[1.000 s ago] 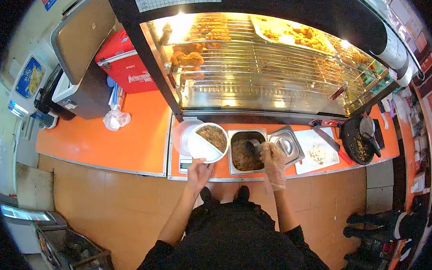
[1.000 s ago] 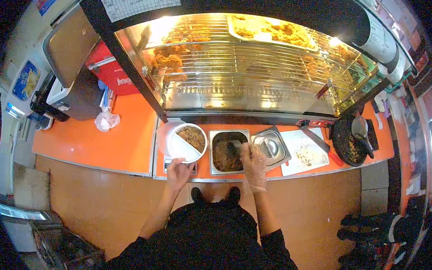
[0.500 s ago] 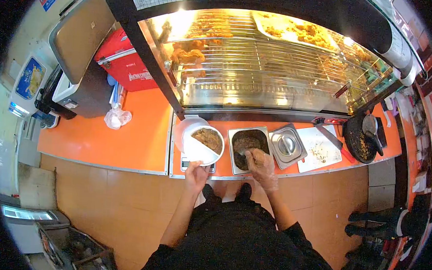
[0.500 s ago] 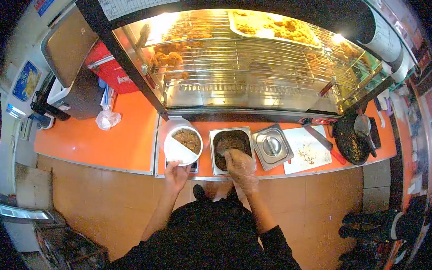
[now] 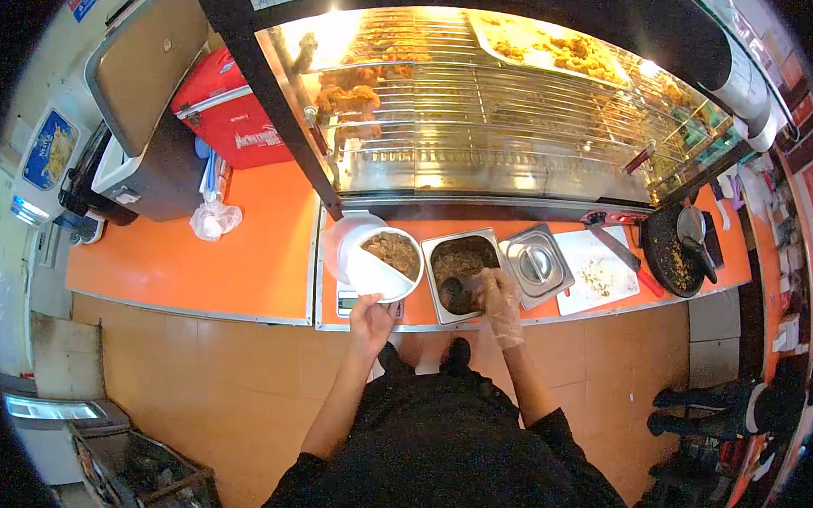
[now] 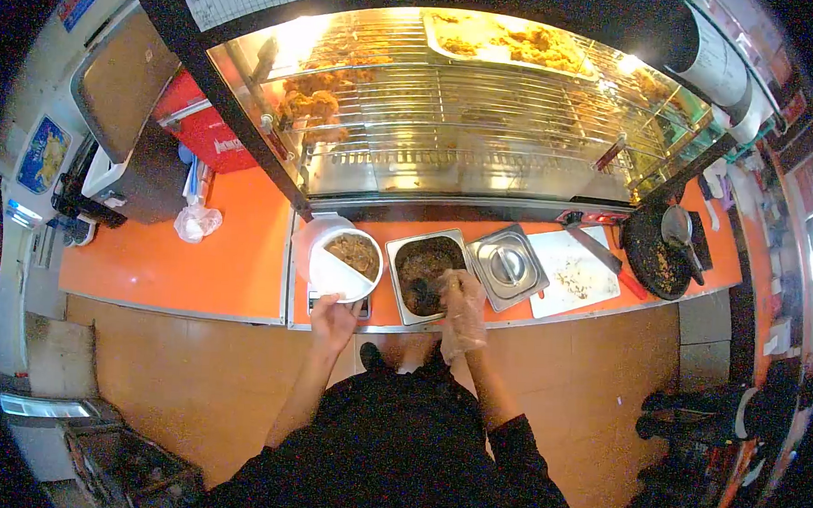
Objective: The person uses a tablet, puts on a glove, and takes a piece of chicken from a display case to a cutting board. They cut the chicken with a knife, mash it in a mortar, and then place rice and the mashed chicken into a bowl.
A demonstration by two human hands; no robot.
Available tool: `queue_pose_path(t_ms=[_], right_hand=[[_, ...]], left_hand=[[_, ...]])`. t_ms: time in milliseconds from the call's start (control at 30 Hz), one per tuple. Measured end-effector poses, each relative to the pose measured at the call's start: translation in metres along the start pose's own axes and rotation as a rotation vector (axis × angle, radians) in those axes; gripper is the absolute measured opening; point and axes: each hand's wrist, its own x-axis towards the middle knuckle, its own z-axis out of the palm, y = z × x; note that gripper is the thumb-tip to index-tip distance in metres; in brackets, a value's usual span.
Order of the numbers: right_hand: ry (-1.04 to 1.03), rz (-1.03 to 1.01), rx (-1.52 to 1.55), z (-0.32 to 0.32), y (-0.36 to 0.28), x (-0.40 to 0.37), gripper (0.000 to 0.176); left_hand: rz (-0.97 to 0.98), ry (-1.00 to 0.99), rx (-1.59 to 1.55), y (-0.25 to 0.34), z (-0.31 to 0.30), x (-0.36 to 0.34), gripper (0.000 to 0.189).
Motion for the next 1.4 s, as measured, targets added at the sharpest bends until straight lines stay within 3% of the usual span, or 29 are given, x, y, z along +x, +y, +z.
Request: queue_pose_path(t_ms=[67,167,400,467,600,667,700,767,800,867,1000,1067,1233,1300,1400], right_hand=[[0.118,0.151,0.338,-0.002,0.008,0.005,0.028],[0.118,0.123,0.502,-0.017,0.014,0.007,0.028],[0.168,0.013,0.483,-0.038,0.010,0.009,0.028],[0.265,0.075,0.519,-0.042,-0.012,0.008,0.028],[0.270,0.039,0.527,-0.046,-0.076,-0.005,0.025],[0.216,-0.158,0.473,-0.040,-0.103,-0.015,0.018],[0.217,-0.160,0.473,-0.035,-0.108,-0.018,0.018],[0.057,-0.503,0.169,-0.025,-0.116,-0.026,0.014],[0.066,-0.725,-0.085,-0.018,-0.121,-0.028,0.007],[-0.004,-1.141,-0.485,-0.016,-0.123,-0.026,0.009],[-0.041,-1.089,-0.562,-0.013,-0.123,-0.027,0.012],[-0.007,-1.025,-0.399,-0.014,-0.125,-0.027,0.008],[-0.039,-1.070,-0.411,-0.016,-0.120,-0.022,0.011],[-0.048,-1.134,-0.594,-0.016,-0.120,-0.027,0.013],[-0.029,-1.147,-0.494,-0.016,-0.116,-0.024,0.012]], left_hand=[[0.008,-0.001,0.019,-0.003,0.005,0.001,0.047],[0.005,-0.021,0.044,-0.005,0.005,0.003,0.050],[-0.023,-0.030,0.089,-0.011,0.009,0.009,0.054],[-0.042,-0.054,0.074,-0.011,0.011,0.011,0.056],[-0.082,-0.088,0.067,-0.017,0.013,0.015,0.058],[-0.086,-0.083,0.081,-0.020,0.014,0.016,0.059],[-0.093,-0.077,0.095,-0.022,0.017,0.016,0.059],[-0.088,-0.085,0.109,-0.026,0.023,0.014,0.060],[-0.082,-0.089,0.122,-0.028,0.026,0.012,0.061],[-0.086,-0.094,0.118,-0.032,0.027,0.012,0.060],[-0.130,-0.092,0.116,-0.032,0.028,0.010,0.058],[-0.140,-0.087,0.106,-0.033,0.032,0.009,0.057],[-0.177,-0.106,0.120,-0.035,0.032,0.007,0.060],[-0.181,-0.132,0.151,-0.035,0.034,0.007,0.059],[-0.203,-0.116,0.136,-0.037,0.029,0.010,0.059]])
